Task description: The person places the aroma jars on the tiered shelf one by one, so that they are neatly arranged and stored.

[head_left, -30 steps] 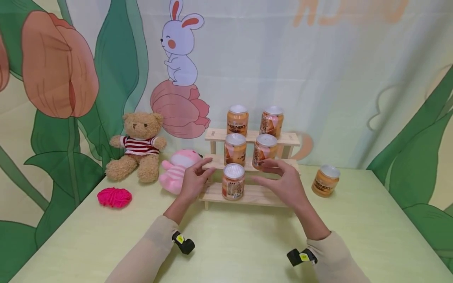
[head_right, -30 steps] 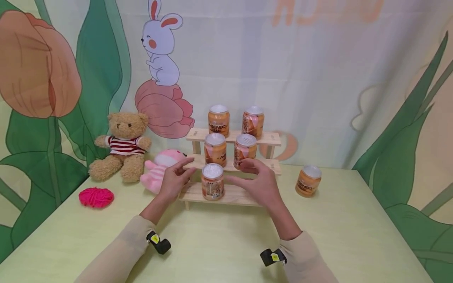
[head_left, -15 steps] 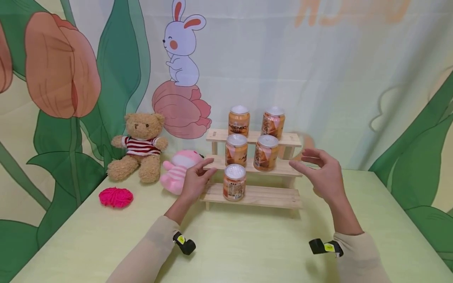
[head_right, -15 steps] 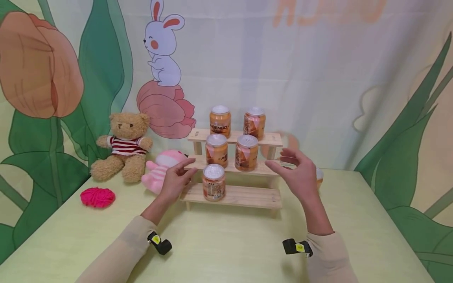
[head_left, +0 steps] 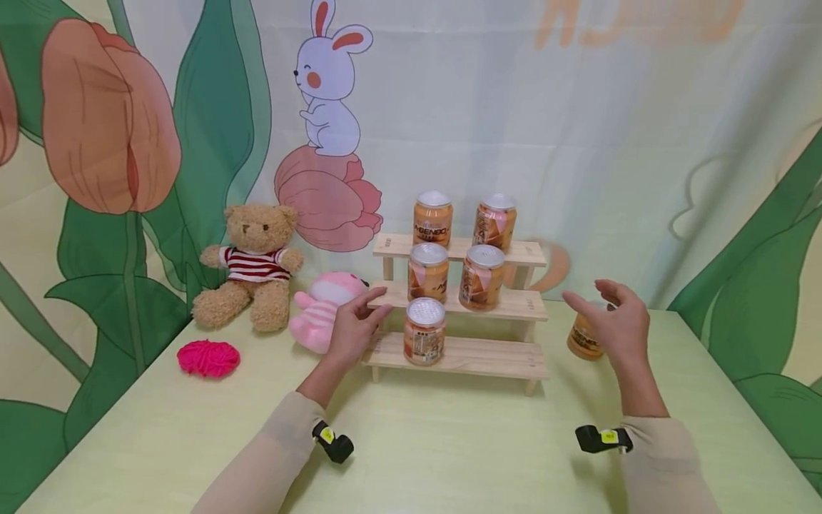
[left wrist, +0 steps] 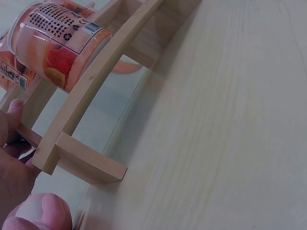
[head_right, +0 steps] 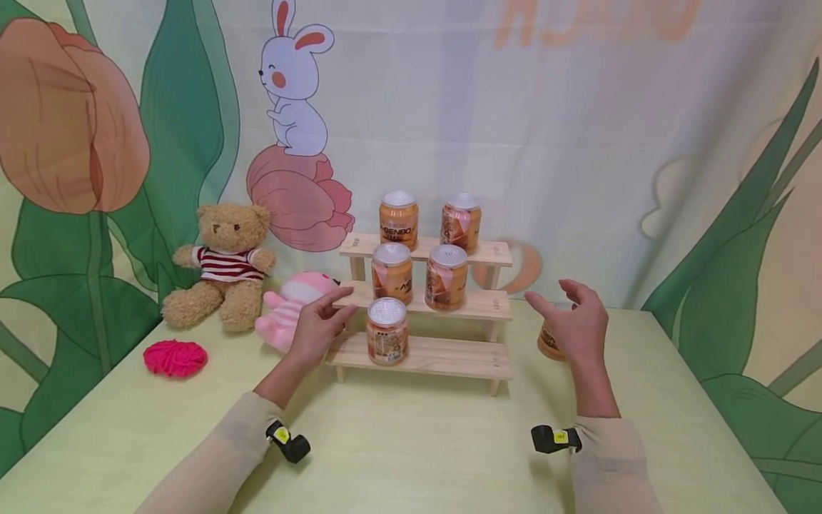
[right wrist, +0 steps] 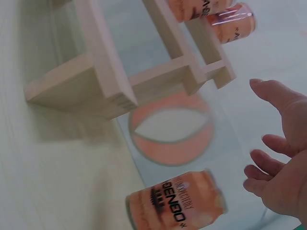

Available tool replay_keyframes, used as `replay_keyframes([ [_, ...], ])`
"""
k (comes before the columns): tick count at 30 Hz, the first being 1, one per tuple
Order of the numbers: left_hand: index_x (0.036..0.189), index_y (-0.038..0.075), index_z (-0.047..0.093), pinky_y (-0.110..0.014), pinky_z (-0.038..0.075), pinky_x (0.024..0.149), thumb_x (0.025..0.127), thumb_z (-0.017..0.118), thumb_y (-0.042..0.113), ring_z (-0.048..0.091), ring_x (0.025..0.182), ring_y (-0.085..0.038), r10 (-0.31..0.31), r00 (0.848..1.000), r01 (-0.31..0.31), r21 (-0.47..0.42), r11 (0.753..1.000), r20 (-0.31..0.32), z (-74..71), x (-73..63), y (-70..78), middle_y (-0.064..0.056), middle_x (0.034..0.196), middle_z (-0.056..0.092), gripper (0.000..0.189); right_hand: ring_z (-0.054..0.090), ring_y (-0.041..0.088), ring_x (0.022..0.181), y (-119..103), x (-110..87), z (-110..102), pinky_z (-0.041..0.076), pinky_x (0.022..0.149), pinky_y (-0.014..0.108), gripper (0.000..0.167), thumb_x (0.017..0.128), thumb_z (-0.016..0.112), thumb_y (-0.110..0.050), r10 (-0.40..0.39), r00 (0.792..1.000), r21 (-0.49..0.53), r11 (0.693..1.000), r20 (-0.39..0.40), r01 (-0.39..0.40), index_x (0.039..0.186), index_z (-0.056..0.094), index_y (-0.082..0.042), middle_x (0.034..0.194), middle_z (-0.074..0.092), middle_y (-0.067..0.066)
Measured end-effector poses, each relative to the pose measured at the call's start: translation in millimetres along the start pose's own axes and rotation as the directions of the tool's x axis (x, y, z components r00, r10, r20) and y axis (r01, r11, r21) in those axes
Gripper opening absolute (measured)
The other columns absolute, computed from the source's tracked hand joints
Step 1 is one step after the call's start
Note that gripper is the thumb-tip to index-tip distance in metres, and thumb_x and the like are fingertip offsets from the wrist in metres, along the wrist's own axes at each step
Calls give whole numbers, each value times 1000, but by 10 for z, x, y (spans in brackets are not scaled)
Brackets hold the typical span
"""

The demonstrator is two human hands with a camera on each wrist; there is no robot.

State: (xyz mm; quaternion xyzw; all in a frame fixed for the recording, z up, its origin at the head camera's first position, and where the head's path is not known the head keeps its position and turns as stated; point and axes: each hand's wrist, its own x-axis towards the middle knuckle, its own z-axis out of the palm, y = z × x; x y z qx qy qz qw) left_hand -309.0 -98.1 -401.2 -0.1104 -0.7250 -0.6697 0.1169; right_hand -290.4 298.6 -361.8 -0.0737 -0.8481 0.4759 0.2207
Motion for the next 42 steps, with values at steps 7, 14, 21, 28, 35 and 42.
replay_keyframes([
  [7,133,-7,60,-24,46,65,95,68,5,65,81,-7,1,1000,-1,-1,1000,6,-4,-12,13,-27,104,71,40,28,31,145,244,96,41,33,111,52,91,85,77,-48,156,987,77,985,-26,-153,155,35,-8,158,34,10],
  [14,133,-4,61,-26,47,66,95,68,6,67,100,-36,-2,1000,2,-14,1000,-6,-5,69,-140,-26,107,71,40,32,36,142,489,189,59,35,110,53,94,87,76,-44,238,971,95,967,5,-238,158,26,-7,159,29,16],
  [21,133,4,65,-22,45,65,94,72,15,68,98,-32,0,1000,-1,-18,1000,-28,1,146,-337,-20,105,73,41,37,38,138,640,208,88,36,109,52,98,87,77,-39,235,971,67,969,39,-237,158,21,-2,157,32,21],
  [28,133,3,64,-24,47,67,95,71,12,66,103,-39,9,1000,-9,-26,1000,-22,-1,115,-285,-21,106,72,40,41,37,133,781,207,124,38,107,51,93,87,76,-41,254,967,65,965,30,-256,154,27,3,149,39,24],
  [35,131,6,67,-21,46,64,94,72,13,68,97,-35,7,999,-8,-15,1000,-43,10,135,-337,-17,103,74,39,40,36,135,809,207,136,37,108,50,95,86,75,-47,293,956,68,953,22,-294,155,29,0,151,40,22],
  [42,131,6,66,-21,47,65,93,72,14,68,98,-37,13,999,-14,-14,1000,-36,11,136,-334,-17,103,74,39,46,29,128,760,207,104,41,105,48,86,83,79,-49,328,945,92,941,-15,-325,150,45,-6,146,49,16],
])
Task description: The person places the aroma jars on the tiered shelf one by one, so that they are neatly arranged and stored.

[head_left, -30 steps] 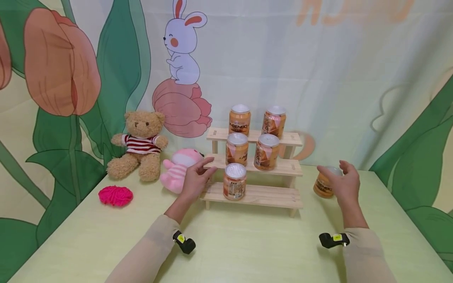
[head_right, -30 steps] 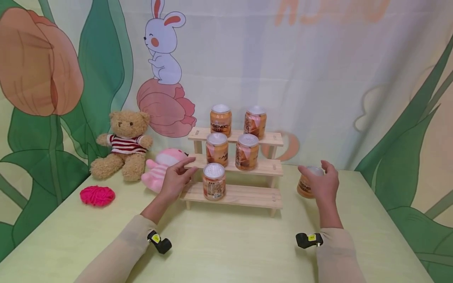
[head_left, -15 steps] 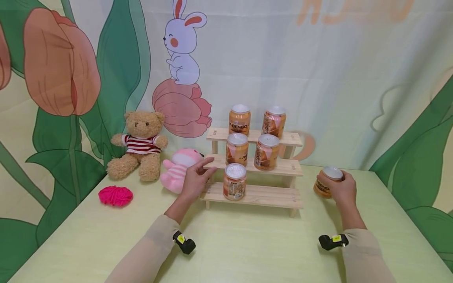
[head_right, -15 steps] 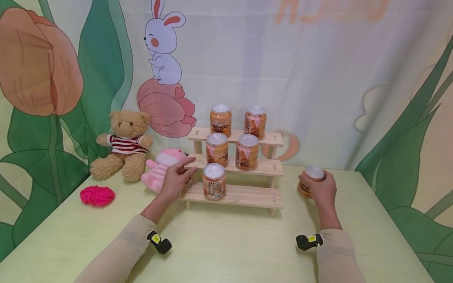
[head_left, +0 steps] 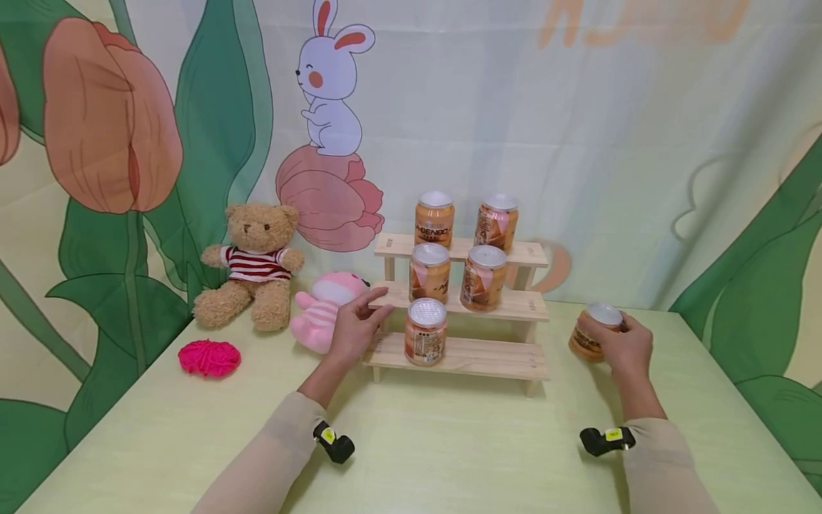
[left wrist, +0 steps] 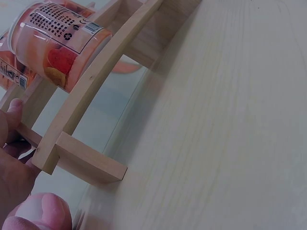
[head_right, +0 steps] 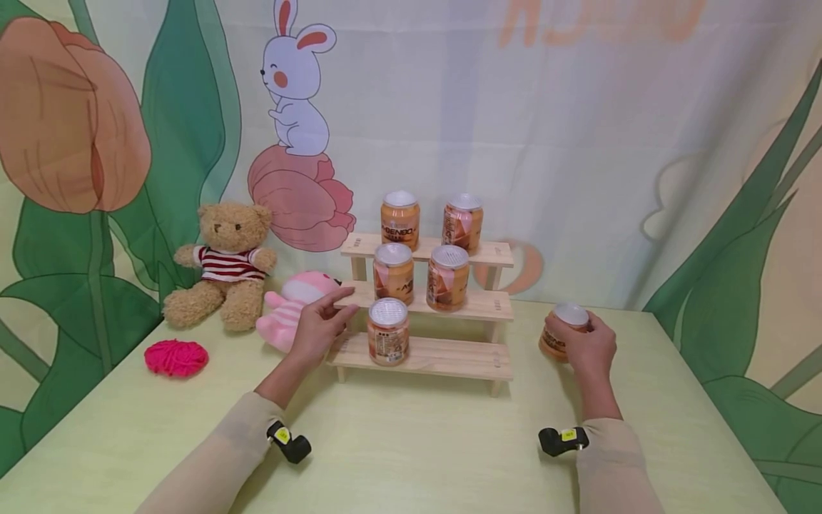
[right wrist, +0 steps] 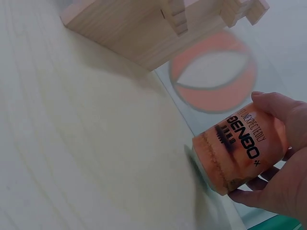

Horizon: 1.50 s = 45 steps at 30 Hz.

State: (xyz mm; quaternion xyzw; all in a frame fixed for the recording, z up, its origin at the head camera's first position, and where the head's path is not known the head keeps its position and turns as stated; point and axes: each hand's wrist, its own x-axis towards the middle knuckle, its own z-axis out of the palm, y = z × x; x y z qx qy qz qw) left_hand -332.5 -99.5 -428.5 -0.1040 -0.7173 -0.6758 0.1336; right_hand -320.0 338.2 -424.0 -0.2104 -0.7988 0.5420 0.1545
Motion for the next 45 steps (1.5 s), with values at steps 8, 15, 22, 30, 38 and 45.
replay_keyframes([
  [8,132,5,66,-21,46,66,94,72,15,66,101,-41,21,1000,-21,-23,1000,19,9,39,24,-18,103,74,40,50,19,117,-185,-20,-108,47,91,32,82,79,84,-45,-32,999,26,999,-15,32,147,52,-12,138,54,9],
  [15,132,4,65,-21,47,67,95,71,14,68,101,-34,17,1000,-17,-19,1000,12,-1,34,27,-20,108,72,39,53,22,114,-285,-69,-185,47,75,21,81,81,82,-45,-119,992,-51,991,47,122,146,52,-6,138,54,15],
  [22,131,4,66,-22,49,68,94,72,14,69,97,-24,3,1000,-3,-22,1000,8,-2,10,16,-19,108,72,39,56,15,98,-349,-109,-283,49,66,18,78,82,82,-46,-234,966,-120,962,113,247,140,56,-1,129,59,21],
  [30,132,4,66,-21,47,66,94,72,14,69,94,-28,-9,1000,9,-29,1000,1,-9,7,-20,-20,103,73,39,55,27,102,-583,-277,-418,49,63,25,77,81,80,-50,-280,949,-191,933,143,304,134,60,1,125,60,24],
  [38,131,3,65,-20,46,64,94,72,13,68,93,-30,9,1000,-9,-31,999,0,-5,17,-17,-21,105,72,39,55,18,89,-826,-451,-493,50,62,26,66,82,81,-45,-375,913,-177,899,160,400,127,64,0,115,62,18],
  [45,132,3,65,-19,45,63,94,72,12,67,98,-36,-6,1000,6,-27,1000,-2,2,-2,2,-20,105,72,39,59,14,81,-940,-578,-460,51,61,28,60,81,84,-41,-435,873,-166,865,222,473,121,69,1,104,66,16],
])
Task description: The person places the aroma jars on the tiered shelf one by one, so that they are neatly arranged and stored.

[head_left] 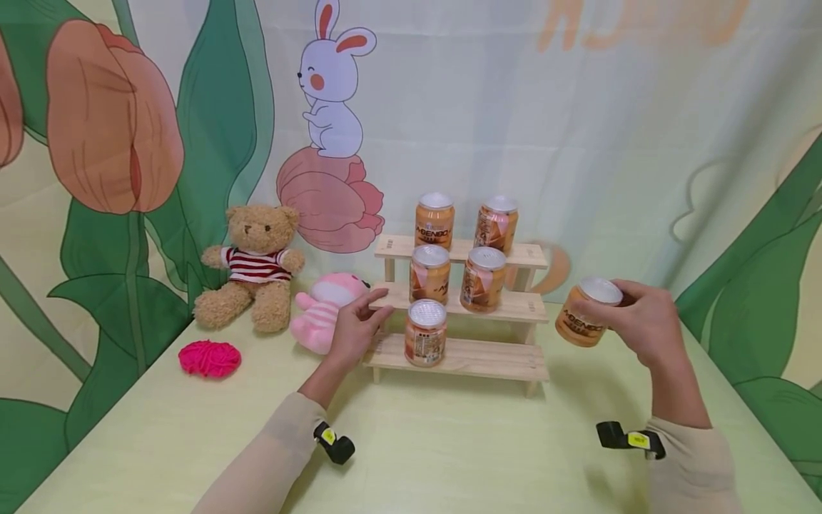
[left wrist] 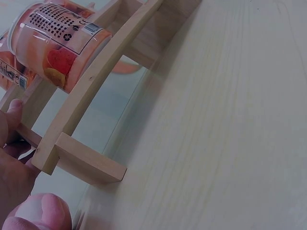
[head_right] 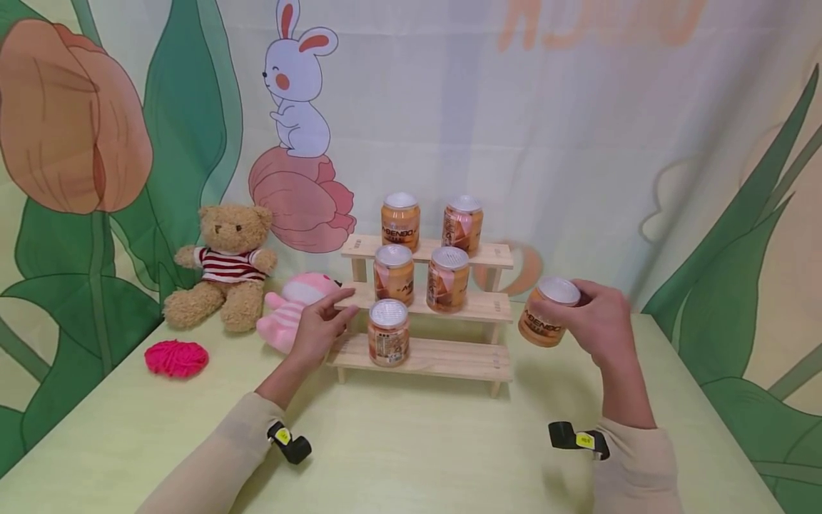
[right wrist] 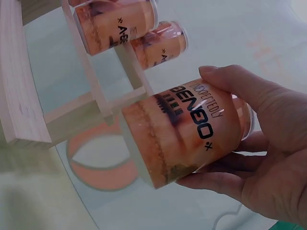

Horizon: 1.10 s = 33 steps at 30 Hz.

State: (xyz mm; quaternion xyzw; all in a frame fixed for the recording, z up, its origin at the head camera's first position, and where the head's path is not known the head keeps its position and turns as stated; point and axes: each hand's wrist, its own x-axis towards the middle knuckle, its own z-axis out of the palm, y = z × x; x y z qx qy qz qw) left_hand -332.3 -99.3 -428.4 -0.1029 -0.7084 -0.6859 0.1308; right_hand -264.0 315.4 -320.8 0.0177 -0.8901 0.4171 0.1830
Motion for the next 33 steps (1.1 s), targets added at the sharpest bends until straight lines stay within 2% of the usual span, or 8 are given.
replay_keyframes([
  [3,132,4,65,-19,45,64,94,72,13,67,99,-35,-4,1000,4,4,1000,1,3,-7,-4,-20,106,72,39,60,15,81,-96,-32,27,52,63,29,61,80,85,-41,-17,999,-6,1000,48,18,121,68,1,103,67,16],
  [7,132,5,66,-20,46,65,94,72,13,69,95,-22,-5,1000,5,13,1000,3,6,9,13,-18,108,73,39,61,19,84,-218,-62,73,52,65,30,64,79,86,-42,-28,994,-19,999,104,30,121,66,1,105,67,17],
  [9,132,5,66,-21,47,65,94,72,13,69,95,-20,-2,1000,1,13,1000,6,12,14,24,-18,107,73,39,60,21,86,-258,-71,99,52,66,29,65,78,86,-42,-33,992,-21,999,120,36,122,66,1,107,67,17],
  [16,130,7,67,-23,46,62,94,72,13,67,101,-36,-9,1000,9,-2,1000,-1,5,19,7,-15,104,74,38,61,26,94,-339,-69,245,53,72,32,64,77,87,-41,-51,980,13,999,193,49,121,66,1,109,67,15],
  [22,132,5,66,-23,47,64,94,72,13,66,100,-40,-8,1000,8,14,1000,-4,-4,-12,-16,-18,105,73,39,63,26,92,-382,-72,438,54,73,34,64,75,89,-39,-55,957,40,998,286,45,119,66,2,107,69,15],
  [27,131,4,66,-23,47,65,94,72,13,66,99,-39,-3,1000,3,17,1000,-14,-6,-6,-24,-18,102,74,39,65,24,90,-415,-75,623,55,74,34,66,71,92,-36,-55,943,65,997,328,36,120,67,1,105,70,13],
  [33,131,7,67,-21,47,65,94,72,15,69,98,-30,-15,1000,15,20,1000,-5,-6,14,-25,-15,102,74,39,66,23,88,-438,-101,794,54,73,35,61,70,93,-32,-60,940,37,998,336,51,115,68,1,102,71,11],
])
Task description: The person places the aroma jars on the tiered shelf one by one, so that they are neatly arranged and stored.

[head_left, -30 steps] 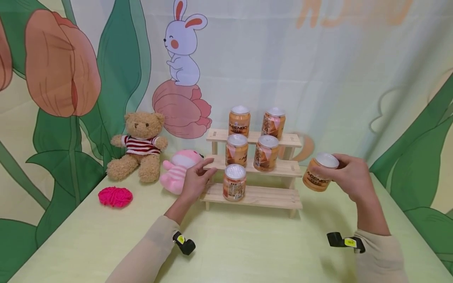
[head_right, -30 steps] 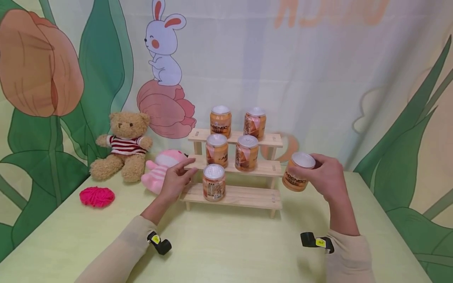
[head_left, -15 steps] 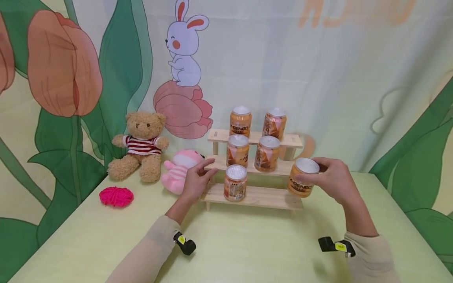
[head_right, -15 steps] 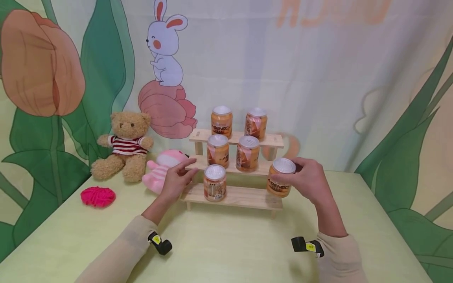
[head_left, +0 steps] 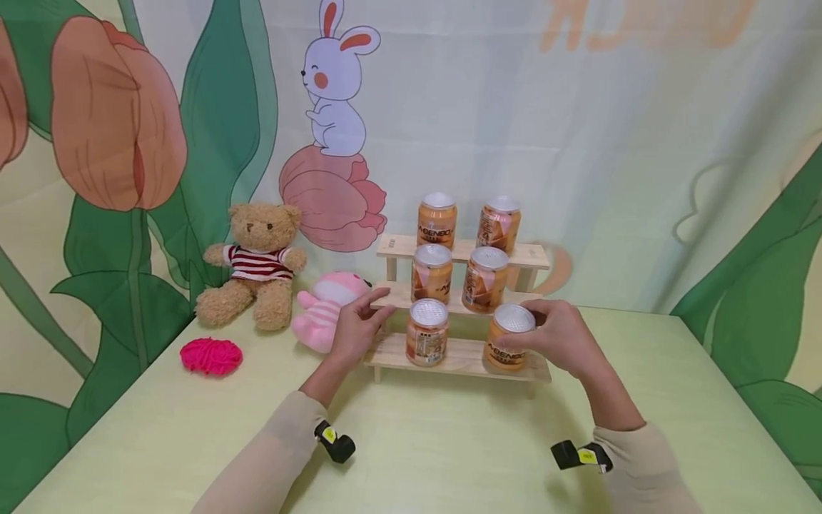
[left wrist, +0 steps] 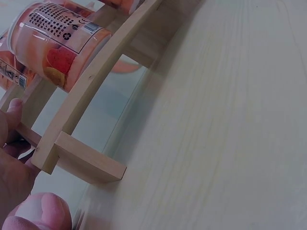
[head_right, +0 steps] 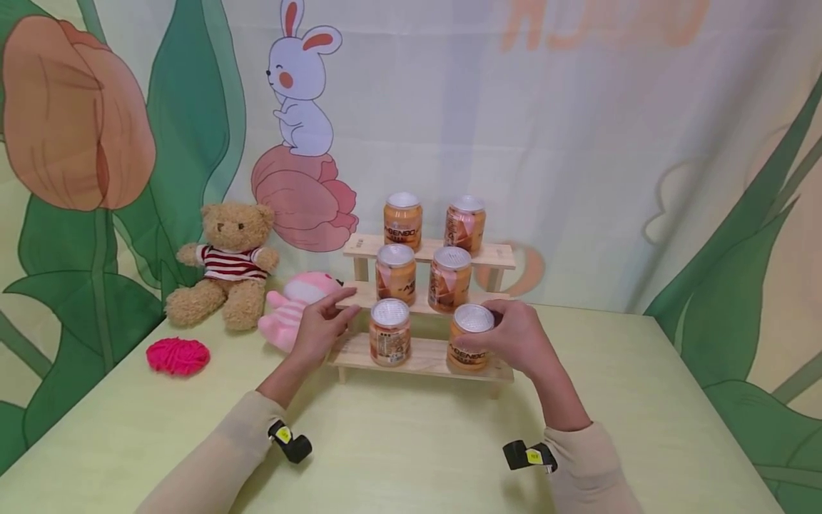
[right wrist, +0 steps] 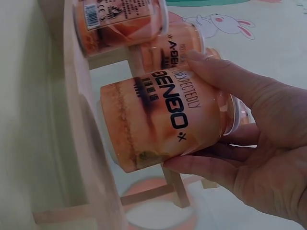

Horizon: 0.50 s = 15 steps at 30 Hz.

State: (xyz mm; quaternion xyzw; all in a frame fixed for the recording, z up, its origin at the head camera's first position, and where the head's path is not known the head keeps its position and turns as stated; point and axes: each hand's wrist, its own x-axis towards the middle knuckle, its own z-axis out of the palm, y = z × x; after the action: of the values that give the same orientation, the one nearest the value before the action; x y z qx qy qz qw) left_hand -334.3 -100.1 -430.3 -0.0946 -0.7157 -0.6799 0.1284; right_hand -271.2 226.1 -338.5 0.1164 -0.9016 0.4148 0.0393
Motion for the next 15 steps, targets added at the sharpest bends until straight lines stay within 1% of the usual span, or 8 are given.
replay_keyframes([
  [5,131,8,67,-21,47,65,94,72,14,67,101,-36,-3,1000,3,-2,1000,4,-17,-9,1,-16,104,74,38,66,22,86,-8,18,110,54,73,35,60,70,94,-32,-11,1000,-7,1000,-4,11,113,69,1,100,72,11],
  [10,131,7,67,-21,49,67,94,72,13,68,97,-28,-3,1000,3,6,1000,-9,-26,-20,-8,-15,107,73,38,67,23,86,-19,38,178,55,73,37,60,70,94,-32,-17,1000,-8,1000,-9,17,113,69,2,101,72,12],
  [12,132,6,66,-22,49,67,94,72,13,68,97,-31,2,1000,-2,5,1000,-11,-28,-20,-8,-16,106,73,39,67,23,87,-27,45,187,55,73,38,60,70,93,-32,-20,1000,-14,1000,-10,20,113,69,2,102,72,12],
  [15,132,4,65,-23,49,67,94,72,13,67,98,-38,7,1000,-7,0,1000,-10,-32,-20,-2,-17,104,73,40,67,24,88,-27,55,191,55,74,39,61,71,93,-33,-23,1000,-26,999,-8,23,115,68,2,103,71,12],
])
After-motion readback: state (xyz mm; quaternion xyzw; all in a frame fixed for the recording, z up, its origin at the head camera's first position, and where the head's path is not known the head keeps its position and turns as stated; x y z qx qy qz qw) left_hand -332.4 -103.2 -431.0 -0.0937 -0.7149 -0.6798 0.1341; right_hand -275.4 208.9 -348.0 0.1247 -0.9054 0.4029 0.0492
